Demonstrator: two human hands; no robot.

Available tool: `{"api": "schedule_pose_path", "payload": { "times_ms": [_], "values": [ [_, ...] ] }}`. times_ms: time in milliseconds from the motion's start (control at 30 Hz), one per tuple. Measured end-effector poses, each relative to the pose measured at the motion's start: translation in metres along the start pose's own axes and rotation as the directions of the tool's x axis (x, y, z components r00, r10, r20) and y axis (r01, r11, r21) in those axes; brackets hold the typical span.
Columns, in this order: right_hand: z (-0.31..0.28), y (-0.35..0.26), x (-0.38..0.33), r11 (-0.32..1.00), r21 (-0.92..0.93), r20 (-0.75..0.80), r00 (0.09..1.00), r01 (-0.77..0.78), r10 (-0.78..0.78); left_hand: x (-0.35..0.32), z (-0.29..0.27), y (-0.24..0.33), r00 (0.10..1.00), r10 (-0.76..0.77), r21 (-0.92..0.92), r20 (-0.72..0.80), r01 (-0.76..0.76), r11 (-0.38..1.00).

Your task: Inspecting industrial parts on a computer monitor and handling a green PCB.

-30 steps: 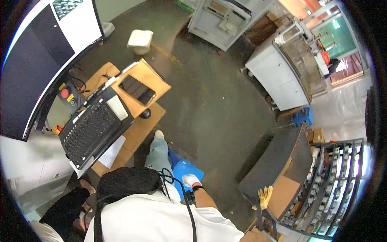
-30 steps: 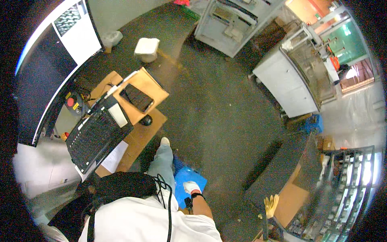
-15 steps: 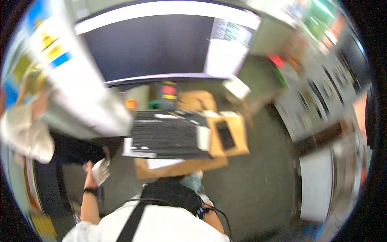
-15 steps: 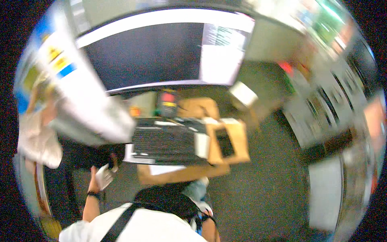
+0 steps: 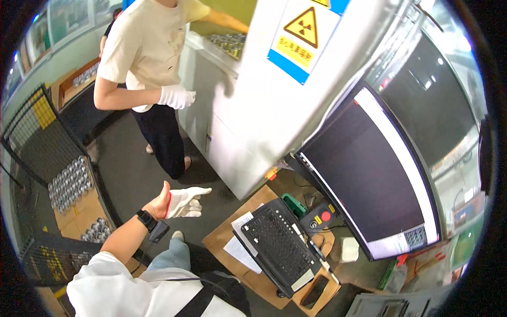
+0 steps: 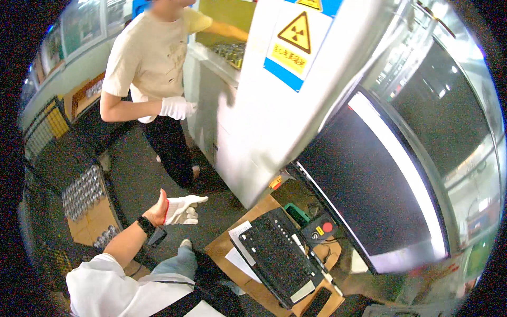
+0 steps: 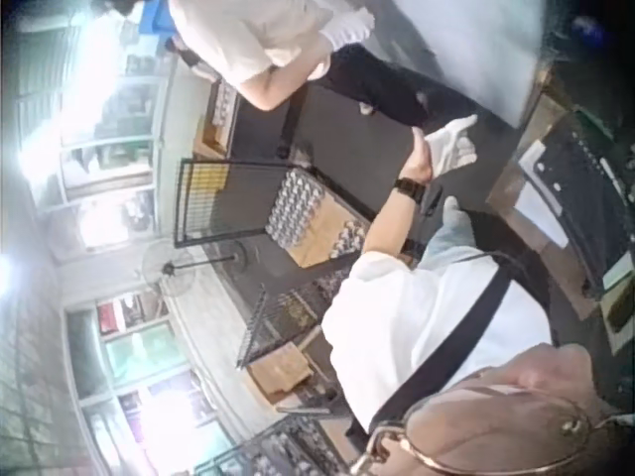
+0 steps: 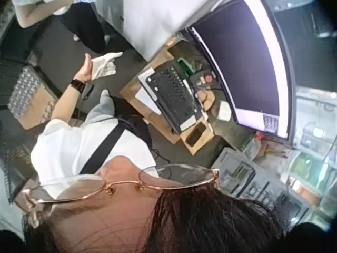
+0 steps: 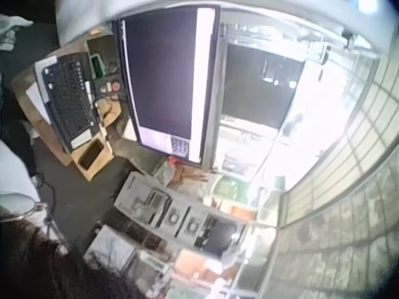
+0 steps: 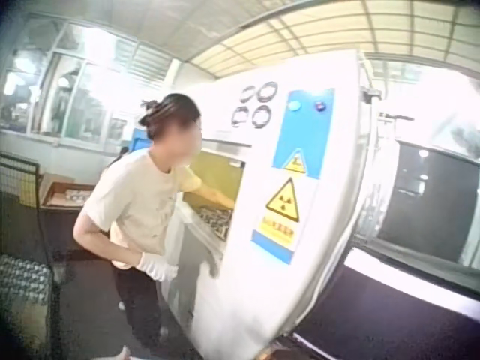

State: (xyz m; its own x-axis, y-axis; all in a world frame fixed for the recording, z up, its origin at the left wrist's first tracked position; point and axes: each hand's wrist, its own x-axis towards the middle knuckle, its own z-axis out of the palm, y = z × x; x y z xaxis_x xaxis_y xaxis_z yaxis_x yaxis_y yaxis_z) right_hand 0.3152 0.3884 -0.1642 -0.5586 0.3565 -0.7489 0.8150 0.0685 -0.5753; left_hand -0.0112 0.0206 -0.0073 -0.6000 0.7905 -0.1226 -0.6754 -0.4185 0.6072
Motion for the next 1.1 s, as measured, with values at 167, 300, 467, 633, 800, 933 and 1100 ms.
{"api": "schedule_pose_path", "payload": {
  "times_ms": [167, 300, 467, 633, 800, 933, 1100],
  "values": [
    [0.002, -0.007, 0.022, 0.997, -0.079, 0.083, 0.997, 0.007, 0.000, -0.024, -0.085, -0.044, 0.962, 0.127, -0.497, -0.240, -0.234, 0.836],
    [0.010, 0.008, 0.038, 0.991, -0.130, 0.123, 0.992, -0.008, 0.024, -0.032, -0.130, -0.079, 0.941, 0.123, -0.488, -0.316, -0.272, 0.829],
    [0.021, 0.041, 0.053, 0.982, -0.189, 0.153, 0.987, -0.015, 0.044, -0.026, -0.148, -0.115, 0.901, 0.167, -0.343, -0.401, -0.316, 0.884],
    [0.025, 0.085, 0.062, 0.967, -0.253, 0.165, 0.985, -0.004, 0.047, -0.034, -0.147, -0.153, 0.866, 0.315, -0.264, -0.389, -0.432, 0.862],
    [0.025, 0.148, 0.057, 0.957, -0.290, 0.140, 0.990, 0.023, 0.019, -0.063, -0.149, -0.191, 0.864, 0.364, -0.206, -0.349, -0.449, 0.869],
    [0.027, 0.214, 0.046, 0.933, -0.351, 0.152, 0.988, 0.075, -0.022, -0.106, -0.136, -0.225, 0.882, 0.396, -0.032, -0.257, -0.417, 0.908],
    [0.018, 0.311, 0.022, 0.824, -0.512, 0.267, 0.957, 0.241, -0.114, -0.126, -0.092, -0.267, 0.925, 0.378, -0.134, -0.048, -0.381, 0.915]
  ]
}}
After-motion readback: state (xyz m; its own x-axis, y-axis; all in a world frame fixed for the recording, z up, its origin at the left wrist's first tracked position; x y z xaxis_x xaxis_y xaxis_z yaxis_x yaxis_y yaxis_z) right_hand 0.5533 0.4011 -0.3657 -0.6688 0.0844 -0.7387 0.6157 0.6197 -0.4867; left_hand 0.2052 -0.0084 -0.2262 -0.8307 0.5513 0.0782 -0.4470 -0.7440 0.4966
